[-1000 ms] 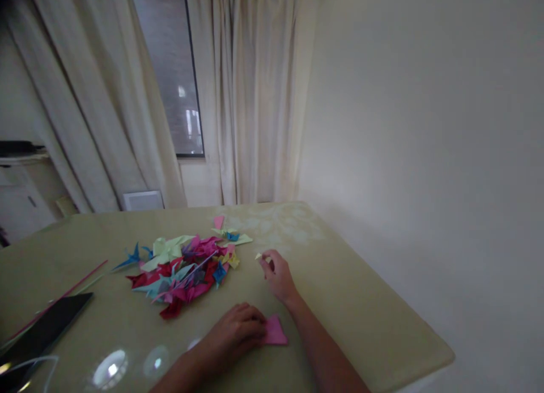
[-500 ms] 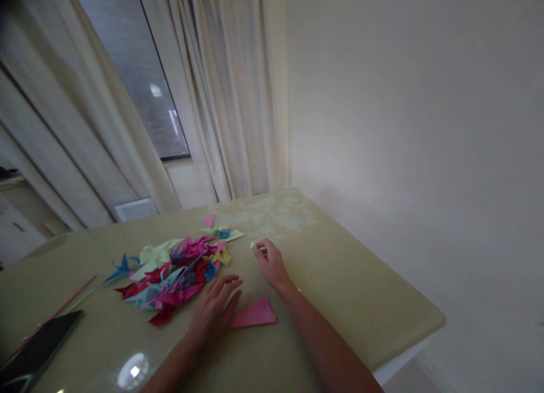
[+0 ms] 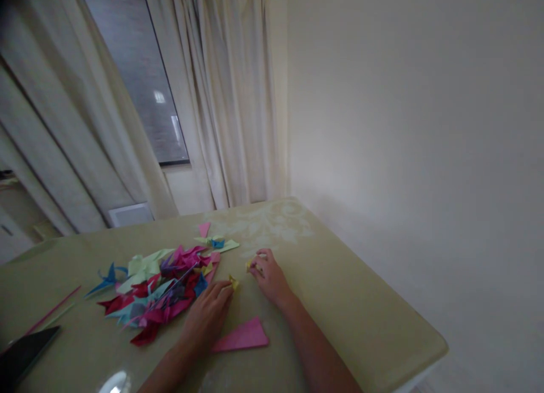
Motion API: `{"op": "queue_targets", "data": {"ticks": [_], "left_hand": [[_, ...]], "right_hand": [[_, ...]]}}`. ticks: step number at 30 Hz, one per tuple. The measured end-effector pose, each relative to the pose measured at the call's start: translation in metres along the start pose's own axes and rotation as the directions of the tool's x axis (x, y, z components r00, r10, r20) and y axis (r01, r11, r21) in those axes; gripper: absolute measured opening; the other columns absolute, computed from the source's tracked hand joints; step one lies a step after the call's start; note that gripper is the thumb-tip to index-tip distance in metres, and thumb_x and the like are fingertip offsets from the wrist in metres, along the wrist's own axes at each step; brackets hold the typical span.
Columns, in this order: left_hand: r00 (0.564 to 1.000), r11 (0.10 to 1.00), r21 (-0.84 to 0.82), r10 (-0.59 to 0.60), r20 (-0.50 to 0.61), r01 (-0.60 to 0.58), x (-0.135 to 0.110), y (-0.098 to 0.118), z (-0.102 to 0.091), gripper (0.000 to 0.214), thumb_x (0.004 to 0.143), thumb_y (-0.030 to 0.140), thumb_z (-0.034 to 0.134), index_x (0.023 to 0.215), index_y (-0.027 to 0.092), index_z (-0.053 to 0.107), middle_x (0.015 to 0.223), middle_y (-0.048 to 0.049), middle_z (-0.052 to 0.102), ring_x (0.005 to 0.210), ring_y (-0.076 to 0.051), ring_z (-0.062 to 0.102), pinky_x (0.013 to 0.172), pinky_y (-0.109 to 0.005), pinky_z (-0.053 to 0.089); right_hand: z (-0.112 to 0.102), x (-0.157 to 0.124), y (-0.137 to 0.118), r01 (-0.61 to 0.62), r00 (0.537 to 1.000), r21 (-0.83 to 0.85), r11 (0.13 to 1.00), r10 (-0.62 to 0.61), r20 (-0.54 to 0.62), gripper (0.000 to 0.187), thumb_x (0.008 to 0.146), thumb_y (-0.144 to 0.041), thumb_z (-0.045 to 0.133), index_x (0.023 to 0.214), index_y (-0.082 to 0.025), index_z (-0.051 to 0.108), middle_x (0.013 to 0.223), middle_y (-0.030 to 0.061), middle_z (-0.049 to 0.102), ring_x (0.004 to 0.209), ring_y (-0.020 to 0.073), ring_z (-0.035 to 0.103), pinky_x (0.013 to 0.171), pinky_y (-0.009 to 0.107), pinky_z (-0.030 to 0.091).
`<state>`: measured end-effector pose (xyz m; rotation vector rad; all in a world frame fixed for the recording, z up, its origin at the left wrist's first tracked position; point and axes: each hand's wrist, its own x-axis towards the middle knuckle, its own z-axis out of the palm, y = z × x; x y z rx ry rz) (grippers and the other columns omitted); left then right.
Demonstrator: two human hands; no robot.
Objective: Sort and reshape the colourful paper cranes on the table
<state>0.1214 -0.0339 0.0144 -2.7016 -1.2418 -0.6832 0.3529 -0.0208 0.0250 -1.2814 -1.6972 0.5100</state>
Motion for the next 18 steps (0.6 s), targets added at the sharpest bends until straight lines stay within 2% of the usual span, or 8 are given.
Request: {"op": "queue_targets", "data": {"ticks": [2,4,7,11,14,16,18], "left_hand": [[0.997,0.997,-0.076,-0.003,-0.073,-0.002,-0.012,0.001,0.005,0.029,0.103,0.016,0.047,0.116,0.025,0.071,0.128,-0.0085,0.071,0.120,-0.023,0.065,0.104,-0.038,0.056],[0.994,0.989,-0.149,-0.033,-0.101,0.018,-0.017,0.001,0.006,0.027,0.105,0.021,0.047,0.113,0.026,0.072,0.126,-0.0089,0.071,0.119,-0.023,0.067,0.102,-0.037,0.057],[0.991,0.963,-0.265,-0.085,-0.100,0.056,-0.015,0.001,0.006,0.028,0.105,0.023,0.047,0.116,0.026,0.073,0.123,-0.0094,0.072,0.116,-0.022,0.070,0.101,-0.035,0.059],[0.989,0.943,-0.326,-0.105,-0.105,0.065,-0.012,0.001,0.009,0.040,0.101,0.016,0.046,0.136,0.025,0.064,0.138,-0.0099,0.067,0.124,-0.020,0.068,0.105,-0.031,0.057],[0.981,0.962,-0.260,-0.124,-0.148,0.082,-0.011,-0.002,0.006,0.040,0.101,0.014,0.045,0.136,0.023,0.064,0.140,-0.0108,0.066,0.125,-0.020,0.066,0.104,-0.031,0.056],[0.970,0.982,-0.134,-0.160,-0.185,0.136,-0.012,-0.007,-0.004,0.035,0.101,0.014,0.046,0.126,0.021,0.069,0.129,-0.0111,0.070,0.116,-0.022,0.068,0.099,-0.034,0.057],[0.956,0.972,0.053,-0.216,-0.201,0.231,-0.012,-0.013,-0.017,0.029,0.101,0.015,0.049,0.118,0.020,0.072,0.115,-0.0110,0.072,0.106,-0.026,0.068,0.093,-0.039,0.056]], "right_hand": [[-0.005,-0.001,-0.002,0.040,0.999,-0.134,0.990,-0.036,0.034,0.008,0.090,-0.014,0.066,0.093,-0.020,0.070,0.119,0.0092,0.060,0.111,0.0237,0.063,0.100,0.040,0.052],[-0.007,-0.001,-0.005,0.078,0.995,-0.209,0.975,-0.064,0.073,0.012,0.085,-0.009,0.069,0.090,-0.020,0.070,0.109,0.0078,0.064,0.110,0.0245,0.061,0.101,0.040,0.049],[-0.006,-0.003,-0.011,0.122,0.986,-0.237,0.964,-0.091,0.136,0.014,0.080,-0.006,0.072,0.085,-0.019,0.068,0.101,0.0059,0.066,0.103,0.0229,0.060,0.096,0.035,0.048],[-0.007,-0.004,-0.020,0.169,0.967,-0.270,0.948,-0.106,0.232,0.012,0.081,-0.010,0.076,0.084,-0.019,0.069,0.096,0.0050,0.068,0.098,0.0221,0.061,0.091,0.033,0.047],[-0.010,-0.004,-0.026,0.195,0.950,-0.306,0.932,-0.103,0.294,0.018,0.081,-0.021,0.082,0.096,-0.020,0.071,0.100,0.0060,0.070,0.099,0.0236,0.062,0.093,0.035,0.048],[-0.010,-0.006,-0.030,0.210,0.949,-0.328,0.921,-0.111,0.294,0.039,0.079,-0.029,0.088,0.113,-0.021,0.071,0.115,0.0090,0.070,0.110,0.0266,0.062,0.101,0.039,0.047],[-0.007,-0.008,-0.033,0.228,0.947,-0.355,0.907,-0.122,0.296,0.059,0.078,-0.037,0.090,0.131,-0.024,0.067,0.138,0.0115,0.063,0.128,0.0303,0.056,0.112,0.044,0.041]]}}
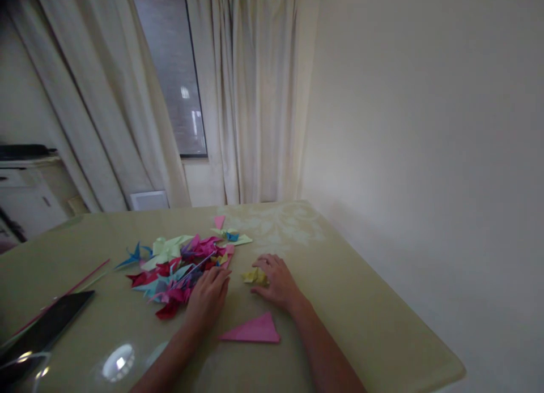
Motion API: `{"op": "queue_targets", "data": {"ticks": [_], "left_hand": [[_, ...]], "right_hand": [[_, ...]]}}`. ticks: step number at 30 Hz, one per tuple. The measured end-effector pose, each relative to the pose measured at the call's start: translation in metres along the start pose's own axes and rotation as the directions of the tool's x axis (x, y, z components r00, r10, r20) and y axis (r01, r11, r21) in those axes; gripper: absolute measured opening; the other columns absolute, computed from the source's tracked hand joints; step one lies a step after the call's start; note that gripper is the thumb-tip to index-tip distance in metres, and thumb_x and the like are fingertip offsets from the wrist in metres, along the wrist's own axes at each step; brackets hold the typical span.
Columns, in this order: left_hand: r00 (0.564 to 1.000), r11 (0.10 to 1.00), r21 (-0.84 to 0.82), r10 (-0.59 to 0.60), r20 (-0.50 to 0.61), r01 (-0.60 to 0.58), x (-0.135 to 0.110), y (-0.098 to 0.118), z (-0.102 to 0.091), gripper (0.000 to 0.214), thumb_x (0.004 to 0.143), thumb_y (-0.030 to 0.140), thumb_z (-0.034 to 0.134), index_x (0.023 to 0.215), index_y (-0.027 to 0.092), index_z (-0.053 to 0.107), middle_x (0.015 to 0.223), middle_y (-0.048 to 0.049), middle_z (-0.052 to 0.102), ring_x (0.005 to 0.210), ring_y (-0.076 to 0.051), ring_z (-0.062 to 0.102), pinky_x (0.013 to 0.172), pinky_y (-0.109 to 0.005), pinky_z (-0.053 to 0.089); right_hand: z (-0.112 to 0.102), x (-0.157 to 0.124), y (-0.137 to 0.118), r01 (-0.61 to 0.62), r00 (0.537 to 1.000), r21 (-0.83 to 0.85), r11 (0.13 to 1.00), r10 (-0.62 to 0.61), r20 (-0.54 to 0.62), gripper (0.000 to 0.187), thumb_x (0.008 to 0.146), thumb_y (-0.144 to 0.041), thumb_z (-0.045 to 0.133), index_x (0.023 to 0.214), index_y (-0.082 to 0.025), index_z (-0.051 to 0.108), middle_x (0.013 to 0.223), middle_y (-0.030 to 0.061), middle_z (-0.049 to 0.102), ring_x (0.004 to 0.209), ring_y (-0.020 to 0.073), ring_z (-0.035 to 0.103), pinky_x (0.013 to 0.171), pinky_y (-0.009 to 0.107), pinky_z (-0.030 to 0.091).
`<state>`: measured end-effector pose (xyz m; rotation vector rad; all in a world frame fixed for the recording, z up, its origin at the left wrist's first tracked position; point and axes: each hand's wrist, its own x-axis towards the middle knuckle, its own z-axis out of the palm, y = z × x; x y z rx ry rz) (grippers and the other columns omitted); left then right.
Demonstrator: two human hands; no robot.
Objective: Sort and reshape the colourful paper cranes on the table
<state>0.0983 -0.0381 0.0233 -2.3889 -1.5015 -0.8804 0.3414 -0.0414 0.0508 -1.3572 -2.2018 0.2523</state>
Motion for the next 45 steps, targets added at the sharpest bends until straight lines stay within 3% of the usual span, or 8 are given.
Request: {"op": "queue_targets", "data": {"ticks": [3,6,14,20,24,28,37,45], "left_hand": [[0.997,0.967,0.246,-0.070,0.020,0.063,0.004,-0.011,-0.017,0.022,0.099,0.019,0.056,0.111,0.017,0.075,0.106,-0.0119,0.071,0.103,-0.030,0.065,0.087,-0.043,0.052],[0.995,0.955,0.292,-0.070,0.067,0.048,0.005,-0.019,-0.022,0.016,0.097,0.018,0.060,0.098,0.017,0.076,0.102,-0.0115,0.071,0.102,-0.031,0.063,0.087,-0.043,0.050],[0.991,0.994,-0.028,0.105,0.089,-0.102,0.000,0.005,-0.005,0.012,0.100,0.022,0.063,0.099,0.025,0.074,0.101,-0.0052,0.071,0.096,-0.024,0.064,0.086,-0.037,0.048],[0.945,0.959,-0.197,0.247,0.216,-0.205,-0.008,0.015,0.013,0.048,0.097,0.004,0.054,0.137,0.029,0.063,0.110,-0.0042,0.072,0.101,-0.019,0.068,0.090,-0.030,0.051],[0.988,0.998,0.029,0.059,0.143,-0.064,-0.001,-0.003,-0.003,0.055,0.093,0.000,0.051,0.141,0.024,0.061,0.127,-0.0093,0.070,0.112,-0.024,0.065,0.095,-0.035,0.049],[0.989,0.950,0.279,-0.146,0.006,0.139,0.007,-0.019,-0.023,0.040,0.100,0.018,0.052,0.137,0.018,0.065,0.130,-0.0144,0.069,0.114,-0.032,0.061,0.092,-0.042,0.047],[0.983,0.922,0.364,-0.166,0.074,0.128,0.008,-0.032,-0.020,0.036,0.100,0.017,0.048,0.128,0.018,0.070,0.117,-0.0136,0.070,0.107,-0.030,0.061,0.087,-0.042,0.044],[0.968,0.914,0.339,-0.248,0.034,0.222,0.009,-0.031,-0.026,0.039,0.099,0.028,0.051,0.131,0.011,0.065,0.114,-0.0160,0.068,0.107,-0.032,0.062,0.089,-0.043,0.045]], "right_hand": [[0.007,0.001,-0.007,0.005,0.998,-0.059,0.998,-0.001,0.070,0.068,0.084,-0.042,0.085,0.147,-0.034,0.060,0.163,0.0101,0.045,0.145,0.0335,0.043,0.120,0.051,0.032],[0.015,0.004,-0.011,-0.007,0.992,-0.094,0.996,0.019,0.126,0.052,0.093,-0.037,0.077,0.143,-0.034,0.064,0.164,0.0104,0.045,0.147,0.0326,0.044,0.121,0.050,0.032],[0.021,0.005,0.003,-0.129,0.991,-0.117,0.985,0.132,0.015,0.024,0.099,-0.024,0.064,0.120,-0.024,0.074,0.139,0.0127,0.065,0.130,0.0292,0.059,0.111,0.046,0.043],[0.027,0.005,0.024,-0.267,0.952,0.030,0.963,0.269,-0.144,0.029,0.099,-0.023,0.055,0.120,-0.020,0.075,0.131,0.0160,0.066,0.129,0.0287,0.059,0.114,0.043,0.044],[0.029,0.006,0.030,-0.266,0.934,0.139,0.954,0.291,-0.208,0.037,0.106,-0.032,0.042,0.118,-0.021,0.076,0.126,0.0148,0.068,0.127,0.0278,0.060,0.116,0.045,0.043],[0.024,0.005,0.021,-0.227,0.950,0.175,0.958,0.257,-0.178,0.042,0.105,-0.048,0.049,0.130,-0.022,0.072,0.139,0.0147,0.063,0.135,0.0285,0.054,0.120,0.047,0.039],[0.012,0.001,-0.016,-0.149,0.988,0.055,0.987,0.148,0.035,0.072,0.085,-0.059,0.079,0.145,-0.023,0.063,0.159,0.0162,0.048,0.147,0.0329,0.043,0.124,0.049,0.033],[0.016,0.002,-0.018,-0.117,0.991,0.012,0.993,0.116,0.062,0.071,0.082,-0.052,0.083,0.144,-0.022,0.064,0.155,0.0165,0.052,0.144,0.0327,0.047,0.122,0.048,0.036]]}}
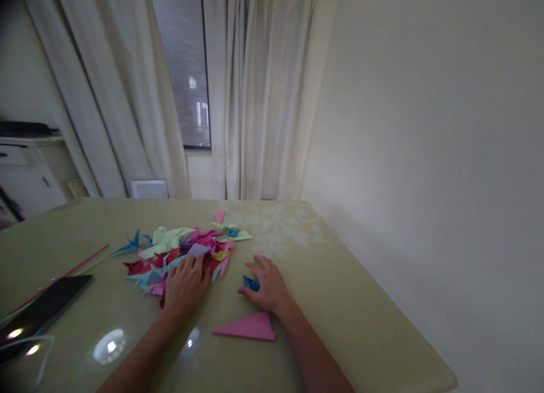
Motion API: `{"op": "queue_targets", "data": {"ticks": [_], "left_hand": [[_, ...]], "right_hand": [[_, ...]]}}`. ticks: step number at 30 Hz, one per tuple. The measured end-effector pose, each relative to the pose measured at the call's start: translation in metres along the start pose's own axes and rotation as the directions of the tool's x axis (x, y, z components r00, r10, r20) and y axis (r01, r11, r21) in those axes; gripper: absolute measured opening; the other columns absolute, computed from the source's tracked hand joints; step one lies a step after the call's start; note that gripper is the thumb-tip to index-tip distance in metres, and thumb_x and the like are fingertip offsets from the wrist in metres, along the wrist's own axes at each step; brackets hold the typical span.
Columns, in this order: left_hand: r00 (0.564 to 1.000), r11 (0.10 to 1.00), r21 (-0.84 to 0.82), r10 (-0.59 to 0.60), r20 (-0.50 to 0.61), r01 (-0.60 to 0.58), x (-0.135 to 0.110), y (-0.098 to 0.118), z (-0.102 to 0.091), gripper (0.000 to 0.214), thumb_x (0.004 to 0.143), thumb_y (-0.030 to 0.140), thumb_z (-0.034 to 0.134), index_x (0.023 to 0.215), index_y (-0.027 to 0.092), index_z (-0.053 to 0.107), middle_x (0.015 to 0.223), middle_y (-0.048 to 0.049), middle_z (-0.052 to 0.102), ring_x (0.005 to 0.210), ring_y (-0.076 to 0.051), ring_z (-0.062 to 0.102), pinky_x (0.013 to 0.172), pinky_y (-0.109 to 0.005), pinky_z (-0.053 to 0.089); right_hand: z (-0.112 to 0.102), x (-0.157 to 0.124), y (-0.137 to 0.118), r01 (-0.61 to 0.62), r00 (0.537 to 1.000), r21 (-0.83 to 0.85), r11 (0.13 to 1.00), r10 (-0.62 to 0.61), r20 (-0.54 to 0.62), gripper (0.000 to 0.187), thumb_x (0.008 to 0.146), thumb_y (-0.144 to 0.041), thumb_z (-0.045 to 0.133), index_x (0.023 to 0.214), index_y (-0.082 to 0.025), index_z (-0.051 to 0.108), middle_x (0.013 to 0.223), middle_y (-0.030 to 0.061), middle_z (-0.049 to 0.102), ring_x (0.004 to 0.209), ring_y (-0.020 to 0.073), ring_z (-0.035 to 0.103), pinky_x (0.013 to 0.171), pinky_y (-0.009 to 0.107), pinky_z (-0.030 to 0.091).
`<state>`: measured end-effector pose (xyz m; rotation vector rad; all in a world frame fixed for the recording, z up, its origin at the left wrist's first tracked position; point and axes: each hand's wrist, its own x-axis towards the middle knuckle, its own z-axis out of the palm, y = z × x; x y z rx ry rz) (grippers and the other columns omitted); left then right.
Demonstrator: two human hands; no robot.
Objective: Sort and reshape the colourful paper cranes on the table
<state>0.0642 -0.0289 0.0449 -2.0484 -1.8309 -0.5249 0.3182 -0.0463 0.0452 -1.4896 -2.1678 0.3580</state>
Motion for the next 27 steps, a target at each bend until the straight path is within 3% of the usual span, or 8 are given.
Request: {"op": "queue_targets", "data": {"ticks": [3,9,16,21,24,27], "left_hand": [[1.000,1.000,-0.003,-0.018,0.013,0.018,0.000,0.001,-0.001,0.040,0.098,0.028,0.051,0.131,0.010,0.065,0.116,-0.0169,0.067,0.108,-0.033,0.062,0.090,-0.044,0.045],[0.997,0.996,-0.035,-0.077,0.014,0.077,-0.001,-0.001,0.003,0.058,0.094,0.026,0.054,0.151,0.014,0.050,0.131,-0.0177,0.066,0.110,-0.031,0.064,0.089,-0.041,0.045],[0.998,0.993,-0.108,-0.040,0.039,0.044,0.002,-0.011,0.003,0.030,0.098,0.020,0.049,0.115,0.020,0.073,0.111,-0.0109,0.076,0.107,-0.031,0.066,0.089,-0.043,0.045],[0.995,0.979,-0.204,-0.001,-0.104,-0.020,0.003,-0.007,-0.003,0.025,0.098,0.021,0.051,0.108,0.021,0.074,0.112,-0.0107,0.075,0.105,-0.030,0.066,0.090,-0.041,0.046],[0.982,0.904,-0.400,0.089,-0.167,-0.150,0.000,0.006,-0.001,0.023,0.096,0.018,0.054,0.108,0.022,0.073,0.112,-0.0093,0.075,0.105,-0.027,0.067,0.091,-0.038,0.048],[0.978,0.772,-0.601,0.145,-0.148,-0.206,-0.007,0.024,0.002,0.023,0.093,0.016,0.054,0.104,0.024,0.073,0.102,-0.0065,0.077,0.095,-0.024,0.070,0.085,-0.034,0.051]], "right_hand": [[-0.001,0.001,0.000,-0.019,1.000,0.004,1.000,0.019,-0.004,0.071,0.082,-0.051,0.084,0.144,-0.023,0.063,0.155,0.0165,0.052,0.144,0.0328,0.047,0.122,0.048,0.036],[-0.001,0.000,-0.001,-0.031,1.000,0.024,0.999,0.031,-0.005,0.068,0.083,-0.048,0.083,0.143,-0.021,0.063,0.155,0.0165,0.052,0.143,0.0323,0.047,0.121,0.048,0.037],[0.005,0.002,0.004,-0.028,0.999,0.029,0.999,0.029,-0.016,0.056,0.088,-0.038,0.078,0.141,-0.023,0.064,0.151,0.0139,0.056,0.141,0.0298,0.050,0.121,0.045,0.038],[0.004,0.003,0.005,-0.056,0.997,0.027,0.998,0.057,-0.055,0.049,0.090,-0.028,0.073,0.138,-0.024,0.065,0.145,0.0128,0.059,0.137,0.0291,0.054,0.119,0.044,0.041],[0.004,0.003,0.003,-0.049,0.996,0.040,0.998,0.052,-0.078,0.043,0.091,-0.025,0.070,0.134,-0.025,0.066,0.138,0.0111,0.063,0.131,0.0279,0.057,0.115,0.042,0.044],[0.006,0.003,0.003,-0.033,0.995,0.048,0.998,0.037,-0.088,0.042,0.091,-0.024,0.070,0.133,-0.024,0.066,0.135,0.0100,0.065,0.128,0.0269,0.058,0.113,0.040,0.045]]}}
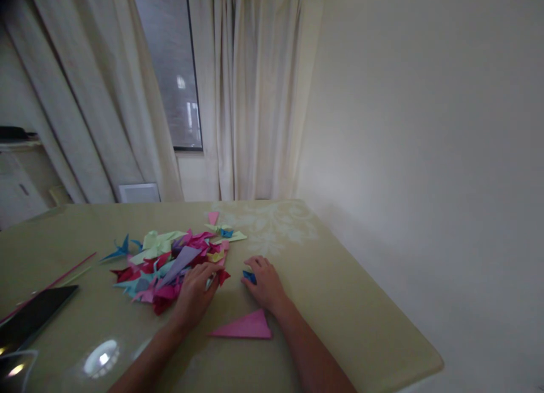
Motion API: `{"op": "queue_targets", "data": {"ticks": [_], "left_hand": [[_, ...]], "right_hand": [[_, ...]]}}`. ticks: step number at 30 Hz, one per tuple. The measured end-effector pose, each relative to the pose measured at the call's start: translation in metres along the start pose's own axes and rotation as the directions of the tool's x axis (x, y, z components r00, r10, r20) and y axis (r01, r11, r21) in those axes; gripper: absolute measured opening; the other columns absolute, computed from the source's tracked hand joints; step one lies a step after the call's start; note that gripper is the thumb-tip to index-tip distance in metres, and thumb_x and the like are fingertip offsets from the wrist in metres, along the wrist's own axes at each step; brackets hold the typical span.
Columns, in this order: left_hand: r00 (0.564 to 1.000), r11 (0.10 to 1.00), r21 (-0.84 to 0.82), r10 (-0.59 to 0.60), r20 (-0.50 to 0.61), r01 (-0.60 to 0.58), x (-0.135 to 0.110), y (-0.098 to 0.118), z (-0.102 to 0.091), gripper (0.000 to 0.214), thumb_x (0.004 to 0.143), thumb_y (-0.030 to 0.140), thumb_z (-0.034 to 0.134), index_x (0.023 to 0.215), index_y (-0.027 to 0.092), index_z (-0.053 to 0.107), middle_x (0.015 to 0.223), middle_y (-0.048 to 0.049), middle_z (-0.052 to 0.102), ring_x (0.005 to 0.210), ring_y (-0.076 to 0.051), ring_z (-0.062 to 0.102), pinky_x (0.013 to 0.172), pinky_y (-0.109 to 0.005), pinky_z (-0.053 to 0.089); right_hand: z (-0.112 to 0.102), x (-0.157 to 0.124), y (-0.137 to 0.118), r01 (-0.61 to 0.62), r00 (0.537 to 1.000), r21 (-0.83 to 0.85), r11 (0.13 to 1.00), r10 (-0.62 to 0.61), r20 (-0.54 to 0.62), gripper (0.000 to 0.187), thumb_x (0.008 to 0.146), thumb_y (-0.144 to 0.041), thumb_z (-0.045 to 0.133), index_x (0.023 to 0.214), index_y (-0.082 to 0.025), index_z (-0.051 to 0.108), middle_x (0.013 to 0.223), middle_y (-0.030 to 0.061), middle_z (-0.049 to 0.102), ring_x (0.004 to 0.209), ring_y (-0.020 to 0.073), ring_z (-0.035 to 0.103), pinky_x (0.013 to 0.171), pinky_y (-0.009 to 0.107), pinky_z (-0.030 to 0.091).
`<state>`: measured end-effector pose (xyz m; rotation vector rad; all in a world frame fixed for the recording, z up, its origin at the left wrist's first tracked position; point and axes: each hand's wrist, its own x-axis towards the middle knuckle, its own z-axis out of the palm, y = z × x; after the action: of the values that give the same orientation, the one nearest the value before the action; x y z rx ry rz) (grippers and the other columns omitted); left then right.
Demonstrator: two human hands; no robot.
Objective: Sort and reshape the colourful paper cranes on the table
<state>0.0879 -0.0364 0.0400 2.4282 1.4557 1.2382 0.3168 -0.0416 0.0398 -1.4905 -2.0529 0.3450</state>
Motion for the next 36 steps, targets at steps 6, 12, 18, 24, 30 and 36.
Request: {"op": "queue_targets", "data": {"ticks": [6,12,18,24,30,36], "left_hand": [[0.955,0.939,-0.276,-0.132,0.265,0.206,-0.007,0.021,0.012,0.024,0.092,0.026,0.053,0.095,0.022,0.076,0.081,-0.0029,0.076,0.068,-0.017,0.067,0.065,-0.027,0.048],[0.897,0.861,-0.360,-0.210,0.389,0.358,-0.010,0.018,0.020,0.037,0.095,0.039,0.049,0.107,0.018,0.076,0.077,-0.0029,0.078,0.069,-0.019,0.070,0.063,-0.027,0.046],[0.893,0.883,-0.300,-0.234,0.384,0.361,-0.013,0.017,0.029,0.038,0.097,0.042,0.048,0.115,0.020,0.073,0.078,-0.0037,0.078,0.072,-0.021,0.071,0.066,-0.029,0.048],[0.946,0.932,-0.299,-0.108,0.307,0.203,-0.010,0.002,0.030,0.035,0.102,0.035,0.044,0.119,0.021,0.072,0.103,-0.0090,0.079,0.093,-0.024,0.072,0.085,-0.034,0.055],[0.991,0.972,0.216,-0.110,0.070,0.093,-0.004,-0.021,0.021,0.039,0.102,0.026,0.046,0.134,0.024,0.068,0.140,-0.0131,0.063,0.126,-0.033,0.055,0.104,-0.049,0.046],[0.983,0.925,0.375,-0.124,0.138,0.064,-0.007,-0.025,0.025,0.042,0.103,0.030,0.048,0.141,0.025,0.064,0.153,-0.0133,0.054,0.135,-0.035,0.048,0.108,-0.053,0.043]], "right_hand": [[0.001,0.001,0.003,-0.023,0.999,-0.007,1.000,0.023,-0.026,0.041,0.092,-0.024,0.070,0.132,-0.024,0.066,0.134,0.0097,0.066,0.126,0.0267,0.059,0.111,0.039,0.045],[0.003,0.003,0.005,-0.064,0.996,0.014,0.998,0.065,-0.064,0.040,0.090,-0.024,0.072,0.129,-0.022,0.067,0.129,0.0099,0.067,0.123,0.0265,0.060,0.110,0.038,0.046],[0.006,0.004,0.008,-0.065,0.994,0.022,0.998,0.066,-0.084,0.039,0.092,-0.025,0.070,0.130,-0.024,0.067,0.128,0.0101,0.067,0.122,0.0267,0.061,0.109,0.038,0.046],[0.002,0.005,0.006,-0.063,0.993,0.025,0.998,0.065,-0.095,0.032,0.101,-0.023,0.057,0.131,-0.024,0.067,0.128,0.0094,0.068,0.122,0.0242,0.061,0.109,0.036,0.046],[-0.003,0.000,-0.006,-0.023,0.998,-0.023,0.999,0.021,-0.061,0.041,0.099,-0.043,0.064,0.135,-0.024,0.066,0.136,0.0119,0.065,0.128,0.0279,0.057,0.112,0.041,0.043],[0.004,-0.004,-0.018,0.020,1.000,-0.068,0.998,-0.021,-0.009,0.054,0.084,-0.049,0.081,0.132,-0.026,0.069,0.145,0.0126,0.059,0.133,0.0318,0.054,0.115,0.046,0.041]]}}
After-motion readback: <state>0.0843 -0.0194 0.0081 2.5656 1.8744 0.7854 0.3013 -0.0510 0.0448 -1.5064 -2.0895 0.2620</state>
